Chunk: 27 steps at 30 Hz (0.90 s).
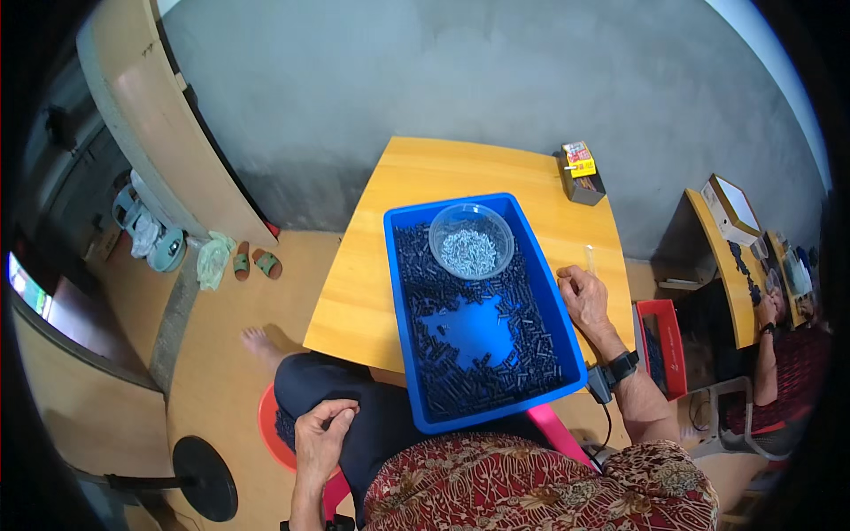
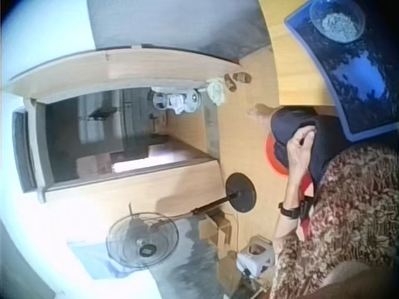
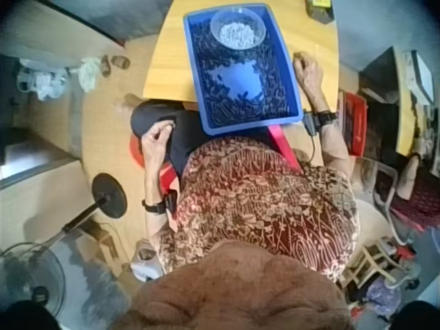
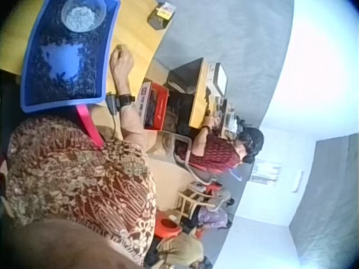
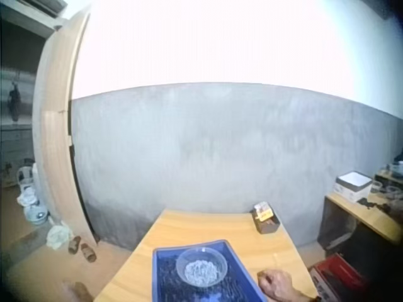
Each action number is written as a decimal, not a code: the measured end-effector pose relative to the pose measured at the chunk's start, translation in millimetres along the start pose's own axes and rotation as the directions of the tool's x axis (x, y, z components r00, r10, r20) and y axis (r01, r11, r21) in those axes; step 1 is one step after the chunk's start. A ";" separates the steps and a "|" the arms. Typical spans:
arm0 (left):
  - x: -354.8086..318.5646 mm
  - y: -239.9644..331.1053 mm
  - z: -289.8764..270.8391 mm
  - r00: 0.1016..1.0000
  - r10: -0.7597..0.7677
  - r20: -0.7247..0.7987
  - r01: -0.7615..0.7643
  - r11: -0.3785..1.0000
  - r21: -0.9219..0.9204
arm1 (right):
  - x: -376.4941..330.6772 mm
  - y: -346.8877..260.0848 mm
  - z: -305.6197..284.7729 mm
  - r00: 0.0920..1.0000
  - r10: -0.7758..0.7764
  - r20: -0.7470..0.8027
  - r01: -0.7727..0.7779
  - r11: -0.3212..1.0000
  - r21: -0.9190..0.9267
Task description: Assembling small black tubes by inserting silver pins into them.
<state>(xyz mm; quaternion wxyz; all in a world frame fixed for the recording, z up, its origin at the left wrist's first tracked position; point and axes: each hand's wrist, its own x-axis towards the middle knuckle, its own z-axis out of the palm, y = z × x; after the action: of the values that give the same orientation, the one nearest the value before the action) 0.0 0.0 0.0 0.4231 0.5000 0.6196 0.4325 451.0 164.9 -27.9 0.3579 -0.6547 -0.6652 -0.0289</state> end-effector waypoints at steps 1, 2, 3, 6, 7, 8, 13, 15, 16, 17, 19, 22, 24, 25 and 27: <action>-4.1 4.2 4.3 1.000 -0.013 -0.002 0.013 1.000 0.005 | -2.1 -3.2 -5.8 1.000 0.017 0.006 -0.017 1.000 0.007; -6.8 7.3 8.7 1.000 -0.025 -0.004 0.025 1.000 0.010 | -3.2 -4.9 -10.8 0.999 0.035 0.011 -0.035 0.999 0.013; 5.4 0.8 10.7 0.999 -0.032 0.002 0.032 0.999 0.015 | -0.4 -5.0 -0.7 0.999 0.044 0.017 -0.044 0.999 0.012; 10.2 -4.4 22.7 1.000 -0.016 0.006 0.016 0.999 -0.046 | 1.2 -0.6 -0.7 0.999 0.043 0.029 -0.046 0.993 0.106; 8.6 -7.0 26.5 1.000 -0.025 0.009 0.025 0.999 -0.046 | 0.0 1.4 -0.1 0.998 0.047 0.037 -0.051 0.994 0.101; 6.8 -9.7 30.3 0.998 -0.042 0.039 0.045 0.996 -0.081 | -1.8 2.8 0.1 0.995 0.075 0.057 -0.083 0.987 0.138; 7.6 -17.0 36.4 0.992 -0.042 0.118 0.057 0.990 -0.129 | -4.2 11.7 3.0 0.991 0.111 0.073 -0.124 0.968 0.216; 7.1 -18.0 35.8 0.992 -0.022 0.127 0.040 0.989 -0.140 | -4.9 8.1 2.8 0.993 0.094 0.066 -0.107 0.970 0.219; 6.2 -15.7 37.5 0.992 -0.022 0.126 0.039 0.990 -0.138 | -5.0 5.8 0.8 0.993 0.093 0.068 -0.105 0.973 0.207; 6.0 -10.7 40.9 0.990 -0.052 0.133 0.075 0.982 -0.174 | -5.1 7.2 0.3 0.993 0.093 0.068 -0.105 0.972 0.210; 7.9 -3.5 44.8 0.987 -0.081 0.136 0.108 0.973 -0.203 | -5.0 10.0 1.6 0.990 0.113 0.079 -0.131 0.951 0.280; 10.1 4.1 51.4 0.981 -0.038 0.190 0.079 0.974 -0.211 | -5.9 10.4 0.1 0.989 0.121 0.083 -0.140 0.947 0.290; 10.8 7.2 52.4 0.981 -0.025 0.192 0.068 0.973 -0.219 | -6.1 11.2 0.6 0.988 0.126 0.086 -0.145 0.949 0.281; 10.7 8.7 53.4 0.980 -0.012 0.196 0.057 0.972 -0.229 | -6.4 11.5 1.4 0.988 0.129 0.084 -0.149 0.936 0.319; 7.6 15.3 53.9 0.982 -0.033 0.188 0.081 0.964 -0.252 | -6.2 13.1 2.5 0.987 0.137 0.081 -0.157 0.923 0.352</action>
<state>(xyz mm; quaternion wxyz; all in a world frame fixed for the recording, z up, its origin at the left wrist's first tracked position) 54.4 15.5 -0.5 0.5519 0.4599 0.5308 0.4495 460.8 162.7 -38.6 0.4537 -0.6274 -0.6179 0.1372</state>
